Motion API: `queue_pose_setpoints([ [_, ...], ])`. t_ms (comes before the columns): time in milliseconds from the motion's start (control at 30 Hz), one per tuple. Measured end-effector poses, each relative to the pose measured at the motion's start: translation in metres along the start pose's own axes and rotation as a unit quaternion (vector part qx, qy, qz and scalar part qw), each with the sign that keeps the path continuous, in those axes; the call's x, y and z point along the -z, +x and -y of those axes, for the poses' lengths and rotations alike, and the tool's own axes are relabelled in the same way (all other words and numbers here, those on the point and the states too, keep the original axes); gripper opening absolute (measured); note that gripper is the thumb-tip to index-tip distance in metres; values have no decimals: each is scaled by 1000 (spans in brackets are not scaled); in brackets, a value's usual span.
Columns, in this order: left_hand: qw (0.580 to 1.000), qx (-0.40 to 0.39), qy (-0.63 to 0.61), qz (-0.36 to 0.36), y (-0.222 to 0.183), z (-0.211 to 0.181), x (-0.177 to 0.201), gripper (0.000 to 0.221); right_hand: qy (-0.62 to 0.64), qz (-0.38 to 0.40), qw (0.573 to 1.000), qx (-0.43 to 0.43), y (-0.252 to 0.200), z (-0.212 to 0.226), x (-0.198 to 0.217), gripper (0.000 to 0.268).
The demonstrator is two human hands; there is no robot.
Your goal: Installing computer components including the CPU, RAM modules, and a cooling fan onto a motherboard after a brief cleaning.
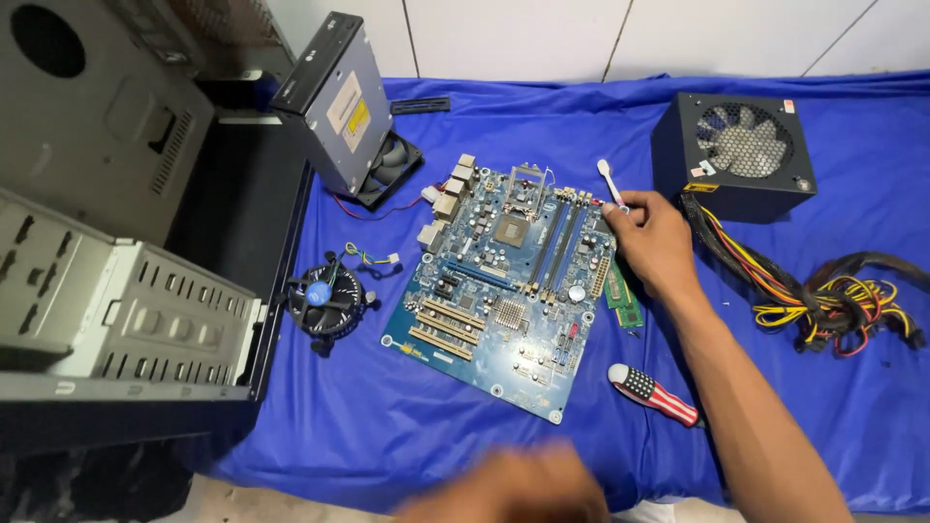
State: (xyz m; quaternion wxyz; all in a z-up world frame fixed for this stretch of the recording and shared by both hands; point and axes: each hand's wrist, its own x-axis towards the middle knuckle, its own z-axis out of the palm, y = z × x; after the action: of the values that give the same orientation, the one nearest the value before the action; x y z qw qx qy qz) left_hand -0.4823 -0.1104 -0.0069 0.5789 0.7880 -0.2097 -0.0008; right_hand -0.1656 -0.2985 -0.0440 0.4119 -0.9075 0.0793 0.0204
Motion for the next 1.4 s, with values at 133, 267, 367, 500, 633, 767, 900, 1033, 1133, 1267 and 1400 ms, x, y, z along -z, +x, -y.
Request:
queue_pose_setpoints([
  [133,997,42,-16,-68,99,-1,108,12,86,-30,996,11,-6,3,-2,40],
  [267,970,88,145,-173,125,51,146,13,80,-31,996,-11,-12,11,0,39],
  [367,961,153,146,-180,134,64,147,16,92,-44,995,-1,-19,18,2,32],
  [500,948,189,175,-185,145,68,150,17,-30,-57,993,96,-25,20,11,24],
  [633,931,222,235,-172,152,81,153,18,-155,-110,963,190,-38,30,17,30],
  [767,923,271,214,-172,156,95,152,21,-155,13,987,31,-25,6,6,38],
  [900,912,311,228,-141,162,109,153,23,-150,27,988,15,-25,12,6,38],
  [1033,915,314,207,-149,161,96,151,24,-92,51,994,2,-30,24,9,26],
  [1133,918,316,186,-153,152,75,151,27,-32,53,998,-1,-21,27,12,24],
  [1267,918,326,123,-188,128,57,145,25,-31,84,996,24,-27,42,5,27],
  [1400,921,315,78,-214,118,63,142,22,-20,82,995,53,-34,59,11,22],
])
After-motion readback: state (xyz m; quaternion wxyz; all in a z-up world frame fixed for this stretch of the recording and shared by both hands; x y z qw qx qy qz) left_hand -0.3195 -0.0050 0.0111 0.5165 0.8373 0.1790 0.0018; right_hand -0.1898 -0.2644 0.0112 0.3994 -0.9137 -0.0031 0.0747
